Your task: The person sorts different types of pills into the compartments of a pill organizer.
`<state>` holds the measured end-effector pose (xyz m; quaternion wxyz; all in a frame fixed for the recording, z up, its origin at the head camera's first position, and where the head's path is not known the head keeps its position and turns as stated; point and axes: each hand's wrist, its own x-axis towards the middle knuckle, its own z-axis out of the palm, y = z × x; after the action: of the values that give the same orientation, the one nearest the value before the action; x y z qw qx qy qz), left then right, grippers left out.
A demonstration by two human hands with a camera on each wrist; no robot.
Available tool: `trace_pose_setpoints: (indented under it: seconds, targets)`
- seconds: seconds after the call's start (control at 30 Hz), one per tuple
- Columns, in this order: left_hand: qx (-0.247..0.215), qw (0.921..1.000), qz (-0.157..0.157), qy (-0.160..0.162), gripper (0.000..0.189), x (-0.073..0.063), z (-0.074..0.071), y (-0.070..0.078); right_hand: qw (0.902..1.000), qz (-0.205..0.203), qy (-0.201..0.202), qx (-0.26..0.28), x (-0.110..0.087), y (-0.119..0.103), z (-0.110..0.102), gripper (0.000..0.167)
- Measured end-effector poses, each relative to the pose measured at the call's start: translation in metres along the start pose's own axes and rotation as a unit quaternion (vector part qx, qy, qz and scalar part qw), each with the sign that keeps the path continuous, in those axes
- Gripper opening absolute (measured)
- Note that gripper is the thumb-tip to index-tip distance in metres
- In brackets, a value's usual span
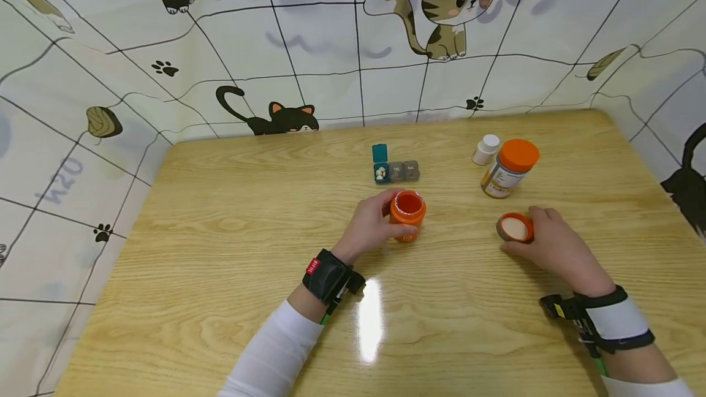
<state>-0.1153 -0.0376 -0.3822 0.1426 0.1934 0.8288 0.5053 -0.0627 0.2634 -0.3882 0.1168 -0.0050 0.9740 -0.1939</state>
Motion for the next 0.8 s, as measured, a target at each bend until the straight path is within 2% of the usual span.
trace_pose_setpoints:
  seconds: [0.2, 0.33, 0.4, 0.5, 0.6, 0.8]
  targets:
    - [0.000, 1.0000, 0.003, 0.004, 0.057, 0.000, -0.001, 0.000, 0.9991, -0.021, 0.037, -0.005, 0.001, -0.004, 0.001, 0.066]
    - [0.004, 1.0000, 0.006, 0.002, 0.057, 0.000, -0.001, -0.001, 0.9980, -0.030, 0.051, 0.020, 0.000, -0.009, -0.003, 0.062]
    - [0.004, 1.0000, 0.006, 0.000, 0.058, 0.001, -0.001, -0.002, 0.9957, -0.048, 0.069, 0.039, 0.000, -0.017, -0.006, 0.060]
    - [0.000, 1.0000, 0.003, -0.002, 0.058, 0.001, -0.001, -0.002, 0.9871, -0.102, 0.105, 0.064, 0.002, -0.038, -0.014, 0.056]
    - [-0.001, 1.0000, 0.004, -0.004, 0.057, 0.001, -0.001, -0.002, 0.9783, -0.157, 0.115, 0.071, 0.005, -0.067, -0.023, 0.054]
    - [-0.007, 0.9999, 0.015, -0.001, 0.056, 0.000, 0.000, -0.003, 0.9725, -0.223, 0.066, -0.015, 0.018, -0.120, -0.038, 0.055]
